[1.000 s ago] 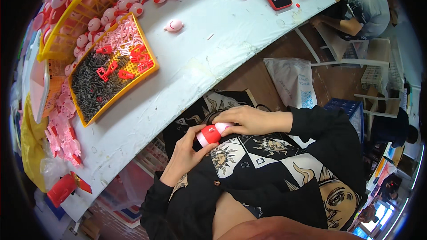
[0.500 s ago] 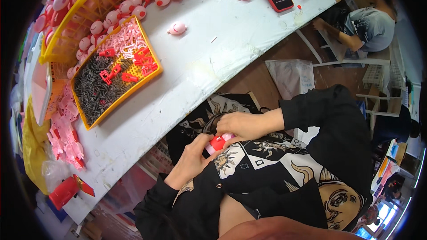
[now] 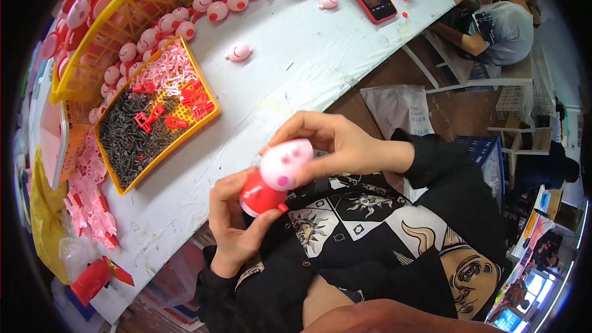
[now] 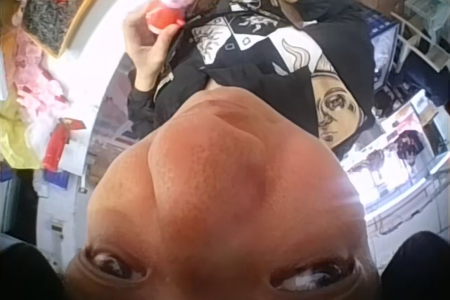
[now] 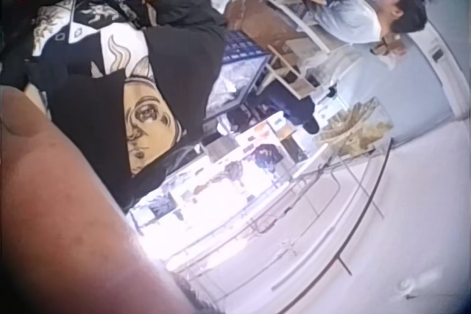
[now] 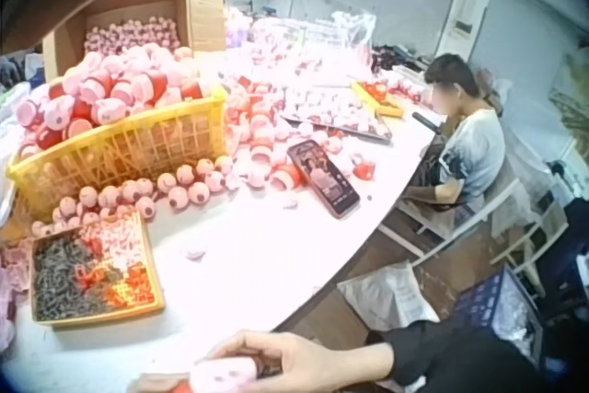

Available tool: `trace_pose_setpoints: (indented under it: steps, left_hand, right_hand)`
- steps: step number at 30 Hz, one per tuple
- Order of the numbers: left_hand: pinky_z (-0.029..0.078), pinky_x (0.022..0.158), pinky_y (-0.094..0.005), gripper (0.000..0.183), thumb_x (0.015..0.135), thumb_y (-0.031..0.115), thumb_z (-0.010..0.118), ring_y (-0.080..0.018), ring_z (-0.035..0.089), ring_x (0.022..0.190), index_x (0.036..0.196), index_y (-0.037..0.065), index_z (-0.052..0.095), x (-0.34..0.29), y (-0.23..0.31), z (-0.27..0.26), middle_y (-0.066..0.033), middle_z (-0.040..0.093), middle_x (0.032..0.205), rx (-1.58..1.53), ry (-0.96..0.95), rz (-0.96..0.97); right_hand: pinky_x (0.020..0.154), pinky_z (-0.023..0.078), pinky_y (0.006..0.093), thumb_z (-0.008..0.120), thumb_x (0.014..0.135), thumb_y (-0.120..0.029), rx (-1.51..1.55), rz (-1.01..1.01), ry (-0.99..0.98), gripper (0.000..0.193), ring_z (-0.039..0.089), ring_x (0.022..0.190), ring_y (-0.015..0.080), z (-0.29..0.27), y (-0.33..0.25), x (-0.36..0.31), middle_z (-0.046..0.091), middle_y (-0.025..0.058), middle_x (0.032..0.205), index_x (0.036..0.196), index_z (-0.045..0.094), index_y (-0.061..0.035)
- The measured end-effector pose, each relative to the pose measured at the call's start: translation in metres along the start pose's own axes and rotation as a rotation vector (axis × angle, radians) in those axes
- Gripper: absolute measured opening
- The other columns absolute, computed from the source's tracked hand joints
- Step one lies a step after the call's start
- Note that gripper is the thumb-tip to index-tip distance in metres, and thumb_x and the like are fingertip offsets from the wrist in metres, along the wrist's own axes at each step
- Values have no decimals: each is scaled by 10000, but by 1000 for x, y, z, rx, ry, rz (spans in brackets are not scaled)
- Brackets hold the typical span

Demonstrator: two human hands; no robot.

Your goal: The person assembles plastic toy parts by hand, connecting them and inserting small black pins to form a toy figure.

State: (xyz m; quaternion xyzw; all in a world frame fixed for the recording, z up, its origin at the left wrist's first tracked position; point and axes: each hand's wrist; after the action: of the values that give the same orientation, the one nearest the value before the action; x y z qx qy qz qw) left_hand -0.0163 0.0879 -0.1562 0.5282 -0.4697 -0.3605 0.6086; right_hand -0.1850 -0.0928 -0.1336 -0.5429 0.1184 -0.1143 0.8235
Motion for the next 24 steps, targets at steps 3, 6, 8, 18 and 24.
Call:
trace_pose_setpoints:
  steps: [3, 6, 8, 18, 24]
  left_hand:
    - [444, 1006, -375, 602, 797, 106, 803, -265, 551, 1174, 1274, 2, 450, 9, -1, 16, -173, 522, 1244, -128, 97, -2]
    - [445, 1009, -377, 590, 822, 143, 789, -235, 539, 1175, 1281, 1, 447, 20, -9, 29, -157, 496, 1263, -204, 173, 5]
    - [442, 1015, -380, 592, 825, 146, 788, -235, 537, 1177, 1283, -1, 444, 20, -16, 34, -154, 494, 1264, -229, 290, 53]
    - [444, 1021, -380, 630, 812, 27, 773, -239, 559, 1187, 1318, -26, 400, 41, -12, 35, -182, 530, 1287, -332, 39, -97]
    - [514, 925, -328, 577, 806, -39, 748, -226, 637, 1052, 1280, -78, 422, 41, -15, 34, -198, 583, 1204, -115, 105, -87]
  right_hand:
    - [1030, 462, 362, 676, 896, -432, 119, -123, 112, 630, 557, 1222, 213, 14, 2, 14, 538, 185, 1366, 1308, 499, 11]
    - [1034, 461, 373, 639, 896, -504, 345, -193, 186, 693, 559, 1225, 232, 23, 5, 26, 527, 198, 1371, 1326, 479, 14]
    - [1031, 465, 384, 610, 903, -533, 337, -192, 217, 708, 562, 1221, 237, 30, 5, 32, 518, 202, 1378, 1323, 474, 21]
    - [927, 482, 269, 504, 1024, -361, 208, -343, 311, 418, 599, 1054, 115, 17, 15, 43, 633, 98, 1161, 1235, 532, -1]
    - [974, 462, 331, 533, 992, -412, 73, -299, 291, 506, 583, 1111, 181, 27, 6, 41, 593, 160, 1224, 1248, 515, 24]
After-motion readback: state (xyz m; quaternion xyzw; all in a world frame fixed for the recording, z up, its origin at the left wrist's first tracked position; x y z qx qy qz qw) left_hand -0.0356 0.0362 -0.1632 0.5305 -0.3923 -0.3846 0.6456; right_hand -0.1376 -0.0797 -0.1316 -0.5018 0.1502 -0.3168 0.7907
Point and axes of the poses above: each hand's wrist, its own x-axis towards the middle knuckle, its own z-axis out of the palm, y = z × x
